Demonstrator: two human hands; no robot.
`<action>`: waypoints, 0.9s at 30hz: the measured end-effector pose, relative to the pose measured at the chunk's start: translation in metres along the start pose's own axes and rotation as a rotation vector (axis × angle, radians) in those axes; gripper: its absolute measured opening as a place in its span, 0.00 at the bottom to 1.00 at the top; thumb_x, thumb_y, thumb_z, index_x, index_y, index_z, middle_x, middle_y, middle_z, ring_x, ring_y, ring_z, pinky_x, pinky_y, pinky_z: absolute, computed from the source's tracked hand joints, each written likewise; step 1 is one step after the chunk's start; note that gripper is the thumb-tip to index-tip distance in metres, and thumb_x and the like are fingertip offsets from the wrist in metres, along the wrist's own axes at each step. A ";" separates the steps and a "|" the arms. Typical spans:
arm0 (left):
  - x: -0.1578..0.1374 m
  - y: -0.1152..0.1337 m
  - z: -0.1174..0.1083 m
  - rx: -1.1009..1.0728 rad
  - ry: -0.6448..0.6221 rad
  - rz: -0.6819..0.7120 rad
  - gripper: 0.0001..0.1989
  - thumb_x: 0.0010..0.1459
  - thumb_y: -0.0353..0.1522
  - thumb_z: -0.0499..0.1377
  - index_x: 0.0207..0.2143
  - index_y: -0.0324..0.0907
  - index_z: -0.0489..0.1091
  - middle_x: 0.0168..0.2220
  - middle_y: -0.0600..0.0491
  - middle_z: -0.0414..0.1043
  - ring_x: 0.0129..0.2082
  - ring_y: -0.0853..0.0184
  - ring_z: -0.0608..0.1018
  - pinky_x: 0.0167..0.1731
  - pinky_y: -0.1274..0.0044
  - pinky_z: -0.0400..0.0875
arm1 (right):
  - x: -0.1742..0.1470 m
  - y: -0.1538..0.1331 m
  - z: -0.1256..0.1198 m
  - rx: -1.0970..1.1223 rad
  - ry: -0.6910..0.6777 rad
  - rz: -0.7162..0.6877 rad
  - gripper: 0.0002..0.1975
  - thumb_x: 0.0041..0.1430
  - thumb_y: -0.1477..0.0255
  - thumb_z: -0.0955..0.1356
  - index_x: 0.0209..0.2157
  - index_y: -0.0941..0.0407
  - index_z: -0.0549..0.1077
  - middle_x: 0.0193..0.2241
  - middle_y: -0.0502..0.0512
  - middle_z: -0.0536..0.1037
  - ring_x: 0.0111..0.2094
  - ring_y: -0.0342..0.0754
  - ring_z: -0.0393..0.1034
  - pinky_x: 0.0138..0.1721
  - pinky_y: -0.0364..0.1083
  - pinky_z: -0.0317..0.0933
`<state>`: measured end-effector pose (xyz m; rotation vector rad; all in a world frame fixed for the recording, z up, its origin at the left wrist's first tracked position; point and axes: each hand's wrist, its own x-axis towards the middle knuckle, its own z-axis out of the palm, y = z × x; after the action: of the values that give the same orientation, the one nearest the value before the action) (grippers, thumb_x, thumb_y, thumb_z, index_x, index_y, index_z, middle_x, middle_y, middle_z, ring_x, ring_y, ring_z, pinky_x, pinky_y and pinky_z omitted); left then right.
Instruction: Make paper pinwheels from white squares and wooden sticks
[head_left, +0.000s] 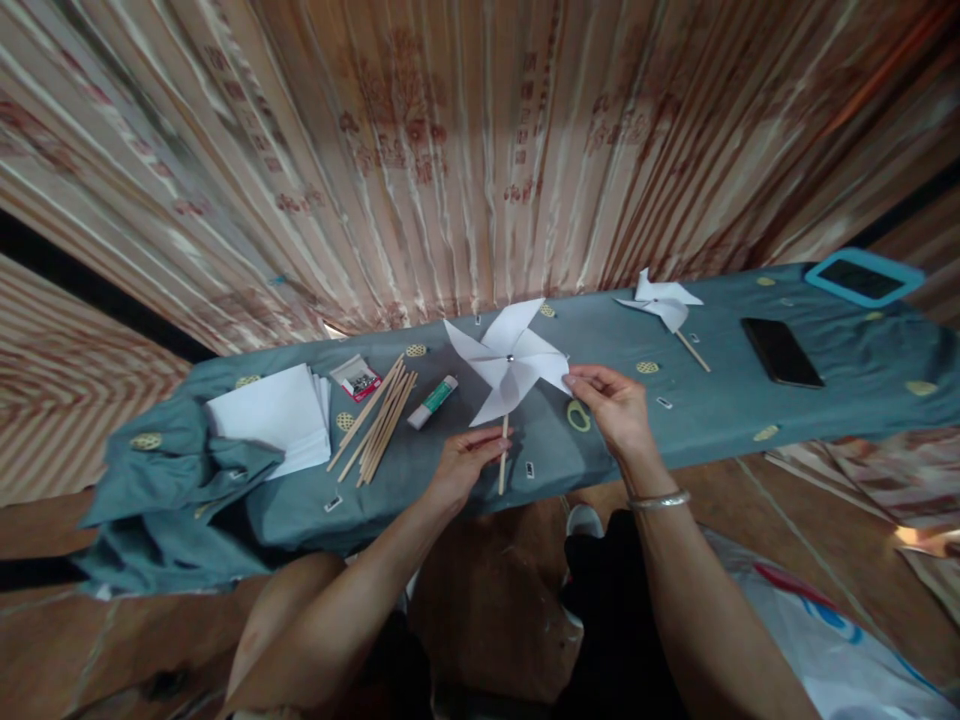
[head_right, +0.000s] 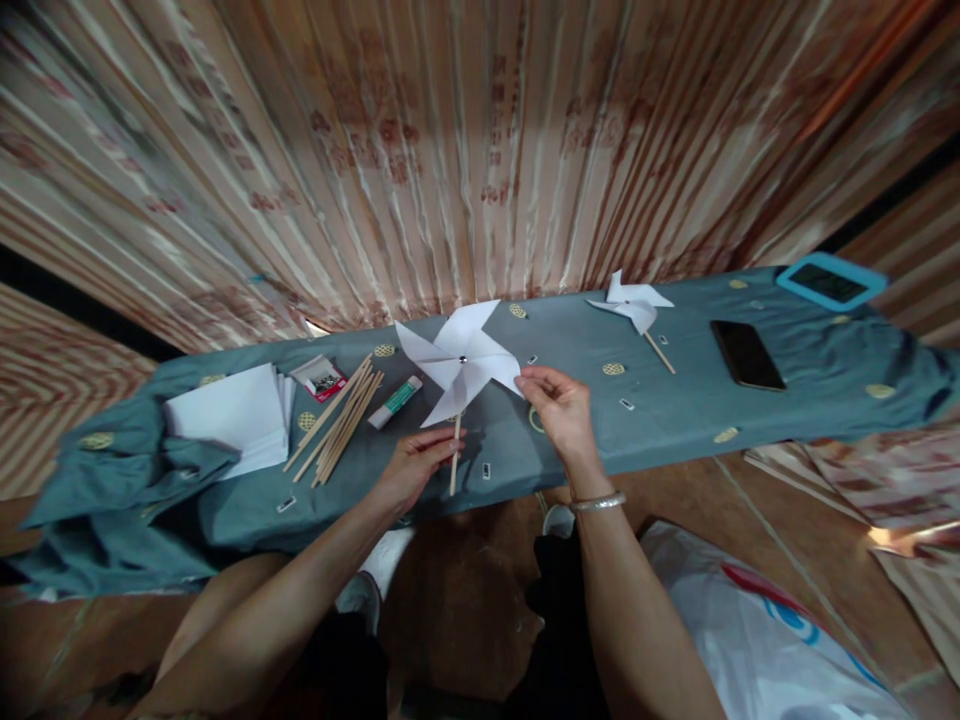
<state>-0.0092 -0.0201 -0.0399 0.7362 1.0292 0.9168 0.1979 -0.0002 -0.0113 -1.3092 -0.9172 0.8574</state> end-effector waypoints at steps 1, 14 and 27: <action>0.000 0.001 0.000 -0.005 0.000 0.000 0.20 0.31 0.38 0.76 0.30 0.41 0.82 0.33 0.48 0.82 0.30 0.68 0.78 0.37 0.75 0.72 | -0.001 0.000 0.001 0.008 0.003 0.015 0.16 0.36 0.59 0.78 0.27 0.54 0.78 0.23 0.50 0.78 0.25 0.45 0.70 0.30 0.46 0.64; -0.001 0.001 0.000 -0.001 0.051 0.025 0.21 0.32 0.39 0.76 0.32 0.41 0.82 0.34 0.49 0.82 0.31 0.68 0.78 0.38 0.75 0.71 | -0.010 0.002 0.016 0.088 -0.074 0.158 0.20 0.31 0.57 0.80 0.25 0.54 0.78 0.19 0.49 0.77 0.20 0.42 0.67 0.26 0.44 0.63; 0.001 -0.002 -0.001 -0.022 0.052 0.029 0.18 0.35 0.36 0.75 0.32 0.41 0.82 0.33 0.49 0.81 0.31 0.67 0.78 0.39 0.74 0.71 | -0.021 -0.001 0.026 0.134 -0.173 0.297 0.22 0.28 0.55 0.81 0.22 0.55 0.78 0.19 0.49 0.78 0.20 0.40 0.68 0.25 0.42 0.63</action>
<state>-0.0098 -0.0196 -0.0421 0.7138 1.0552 0.9757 0.1652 -0.0091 -0.0111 -1.2862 -0.7935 1.2578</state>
